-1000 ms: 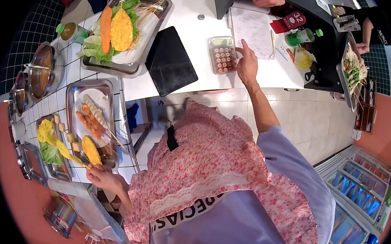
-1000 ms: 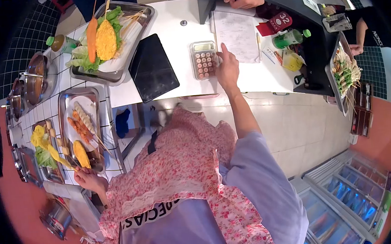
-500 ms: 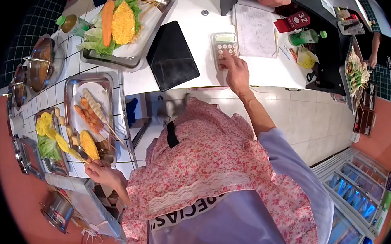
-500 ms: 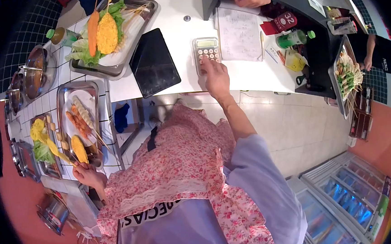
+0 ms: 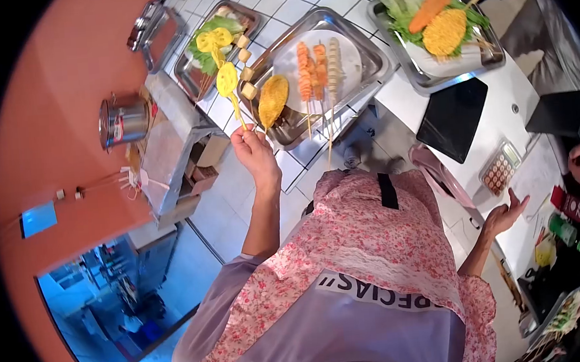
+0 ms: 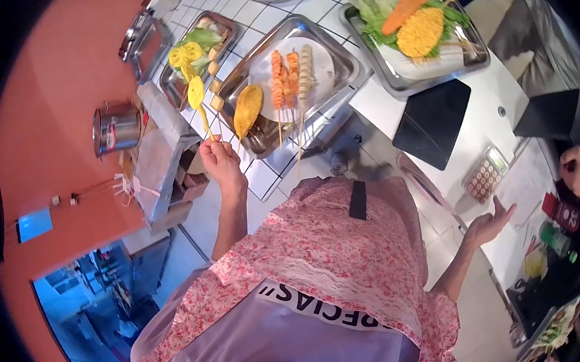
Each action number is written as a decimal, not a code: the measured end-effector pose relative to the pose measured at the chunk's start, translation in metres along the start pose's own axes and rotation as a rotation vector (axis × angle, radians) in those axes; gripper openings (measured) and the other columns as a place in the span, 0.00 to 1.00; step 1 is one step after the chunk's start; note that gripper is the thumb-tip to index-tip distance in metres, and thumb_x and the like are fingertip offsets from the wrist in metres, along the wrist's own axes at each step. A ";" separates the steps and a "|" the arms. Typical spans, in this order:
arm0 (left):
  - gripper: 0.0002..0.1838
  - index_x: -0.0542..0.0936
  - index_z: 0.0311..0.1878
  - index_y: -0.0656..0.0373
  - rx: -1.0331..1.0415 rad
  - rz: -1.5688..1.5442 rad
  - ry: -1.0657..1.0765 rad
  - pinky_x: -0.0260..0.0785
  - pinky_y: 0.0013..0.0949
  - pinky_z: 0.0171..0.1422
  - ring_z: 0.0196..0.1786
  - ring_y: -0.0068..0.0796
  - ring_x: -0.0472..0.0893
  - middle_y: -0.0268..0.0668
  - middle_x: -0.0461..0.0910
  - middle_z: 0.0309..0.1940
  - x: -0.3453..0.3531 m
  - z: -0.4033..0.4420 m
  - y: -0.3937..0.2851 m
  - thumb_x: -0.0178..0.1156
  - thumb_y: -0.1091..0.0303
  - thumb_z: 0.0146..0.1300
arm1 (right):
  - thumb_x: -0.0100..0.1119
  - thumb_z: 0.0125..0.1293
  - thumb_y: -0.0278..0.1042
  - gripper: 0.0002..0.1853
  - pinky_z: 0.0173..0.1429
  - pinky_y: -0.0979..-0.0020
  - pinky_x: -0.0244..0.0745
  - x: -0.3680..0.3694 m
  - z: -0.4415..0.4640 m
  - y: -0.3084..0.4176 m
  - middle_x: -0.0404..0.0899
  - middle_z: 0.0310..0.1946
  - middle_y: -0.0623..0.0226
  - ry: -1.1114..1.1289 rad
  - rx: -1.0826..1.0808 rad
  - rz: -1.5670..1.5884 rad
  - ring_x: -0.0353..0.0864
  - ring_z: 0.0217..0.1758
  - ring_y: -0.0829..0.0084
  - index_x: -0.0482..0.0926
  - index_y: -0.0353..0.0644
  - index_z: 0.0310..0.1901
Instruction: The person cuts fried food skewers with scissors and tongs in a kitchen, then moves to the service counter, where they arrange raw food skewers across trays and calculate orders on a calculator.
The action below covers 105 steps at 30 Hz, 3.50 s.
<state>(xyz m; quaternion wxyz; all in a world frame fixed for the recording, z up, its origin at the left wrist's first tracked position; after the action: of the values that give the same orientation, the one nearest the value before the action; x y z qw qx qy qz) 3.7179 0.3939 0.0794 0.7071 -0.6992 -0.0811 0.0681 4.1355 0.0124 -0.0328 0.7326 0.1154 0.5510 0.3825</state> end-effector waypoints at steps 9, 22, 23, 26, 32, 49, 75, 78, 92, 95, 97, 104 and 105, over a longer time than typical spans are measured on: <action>0.04 0.65 0.40 0.57 -0.043 0.066 -0.069 0.49 0.19 0.19 0.18 0.12 0.57 0.25 0.62 0.17 -0.029 0.010 0.023 0.42 0.68 0.70 | 0.42 0.55 0.16 0.35 0.39 0.80 0.68 0.013 -0.009 0.001 0.80 0.45 0.60 -0.054 -0.049 -0.016 0.76 0.40 0.74 0.53 0.37 0.68; 0.10 0.70 0.45 0.58 0.205 0.438 -0.045 0.58 0.19 0.26 0.24 0.15 0.65 0.28 0.67 0.22 -0.088 0.039 0.097 0.44 0.63 0.71 | 0.42 0.47 0.15 0.40 0.59 0.65 0.66 0.010 -0.031 -0.015 0.79 0.46 0.58 -0.056 0.082 -0.059 0.75 0.52 0.62 0.56 0.40 0.68; 0.13 0.72 0.45 0.60 0.108 0.460 -0.048 0.61 0.20 0.26 0.24 0.16 0.67 0.29 0.69 0.24 -0.084 0.034 0.084 0.45 0.61 0.70 | 0.41 0.45 0.14 0.41 0.58 0.66 0.67 0.013 -0.034 -0.025 0.79 0.47 0.58 -0.051 0.081 -0.125 0.75 0.52 0.63 0.57 0.42 0.68; 0.13 0.72 0.44 0.60 0.134 0.381 0.052 0.61 0.22 0.24 0.22 0.18 0.66 0.30 0.69 0.24 -0.070 0.030 0.073 0.45 0.61 0.70 | 0.41 0.46 0.12 0.39 0.65 0.65 0.60 0.009 -0.036 -0.025 0.79 0.45 0.62 -0.074 0.119 -0.192 0.73 0.53 0.62 0.58 0.37 0.66; 0.08 0.68 0.43 0.58 -0.020 0.185 0.023 0.55 0.19 0.23 0.23 0.13 0.64 0.26 0.66 0.24 -0.043 0.028 0.062 0.45 0.63 0.69 | 0.44 0.48 0.11 0.37 0.55 0.60 0.65 -0.005 -0.031 -0.004 0.81 0.42 0.66 -0.057 0.208 -0.180 0.73 0.50 0.60 0.55 0.35 0.66; 0.08 0.69 0.43 0.58 -0.079 0.184 0.007 0.53 0.18 0.23 0.23 0.12 0.63 0.25 0.64 0.23 -0.021 0.016 0.052 0.46 0.64 0.68 | 0.46 0.47 0.11 0.38 0.54 0.62 0.65 0.002 -0.023 0.000 0.81 0.42 0.70 0.011 0.041 -0.238 0.73 0.49 0.62 0.58 0.39 0.65; 0.07 0.68 0.43 0.57 -0.063 0.177 0.059 0.56 0.17 0.24 0.25 0.13 0.66 0.26 0.68 0.26 -0.024 0.023 0.058 0.47 0.65 0.69 | 0.43 0.47 0.08 0.38 0.51 0.63 0.67 0.007 -0.008 0.012 0.82 0.38 0.70 -0.065 -0.005 -0.193 0.76 0.43 0.64 0.59 0.40 0.65; 0.07 0.69 0.43 0.57 -0.055 0.137 0.064 0.56 0.17 0.24 0.25 0.12 0.66 0.26 0.68 0.26 -0.026 0.024 0.061 0.47 0.64 0.69 | 0.45 0.47 0.09 0.38 0.51 0.63 0.67 0.009 -0.007 0.012 0.82 0.38 0.70 -0.048 -0.015 -0.222 0.75 0.43 0.64 0.58 0.40 0.65; 0.07 0.69 0.43 0.57 -0.076 0.182 0.033 0.54 0.16 0.23 0.23 0.12 0.65 0.25 0.67 0.24 -0.017 0.011 0.048 0.46 0.64 0.69 | 0.50 0.51 0.13 0.33 0.56 0.62 0.65 0.044 0.016 0.037 0.82 0.37 0.68 0.142 -0.255 -0.250 0.76 0.46 0.62 0.64 0.39 0.62; 0.08 0.69 0.43 0.58 -0.073 0.157 0.069 0.54 0.16 0.22 0.22 0.12 0.65 0.25 0.67 0.24 -0.020 0.014 0.049 0.46 0.64 0.69 | 0.45 0.48 0.10 0.35 0.53 0.63 0.69 0.036 0.017 0.038 0.83 0.36 0.66 0.108 -0.201 -0.195 0.78 0.45 0.62 0.62 0.37 0.63; 0.08 0.69 0.43 0.58 -0.064 0.150 0.070 0.54 0.16 0.22 0.22 0.12 0.64 0.25 0.66 0.23 -0.022 0.014 0.047 0.46 0.65 0.69 | 0.43 0.47 0.08 0.36 0.50 0.64 0.72 0.018 0.020 0.027 0.83 0.35 0.64 -0.026 -0.062 -0.013 0.79 0.42 0.61 0.61 0.35 0.63; 0.08 0.68 0.44 0.58 -0.086 0.159 0.055 0.54 0.17 0.22 0.21 0.13 0.63 0.25 0.64 0.21 -0.020 0.012 0.051 0.45 0.65 0.69 | 0.47 0.46 0.09 0.37 0.50 0.62 0.67 0.000 -0.014 0.006 0.83 0.34 0.71 -0.015 -0.026 -0.223 0.75 0.42 0.62 0.60 0.37 0.64; 0.08 0.68 0.43 0.58 -0.096 0.168 0.049 0.54 0.17 0.22 0.21 0.13 0.63 0.25 0.64 0.21 -0.018 0.012 0.050 0.45 0.65 0.69 | 0.47 0.46 0.09 0.37 0.51 0.62 0.66 0.000 -0.014 0.009 0.83 0.35 0.72 -0.023 -0.024 -0.217 0.75 0.44 0.62 0.60 0.37 0.64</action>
<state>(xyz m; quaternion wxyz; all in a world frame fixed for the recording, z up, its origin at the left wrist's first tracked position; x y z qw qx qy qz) 3.6981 0.4027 0.0295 0.6665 -0.7379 -0.0082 0.1059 4.1194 0.0145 -0.0325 0.7773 0.0508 0.5472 0.3063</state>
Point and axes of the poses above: each hand's wrist, its own z-axis towards the middle knuckle, its own x-axis out of the palm, y = z × x, the point moved 3 cm from there along z, towards the middle knuckle
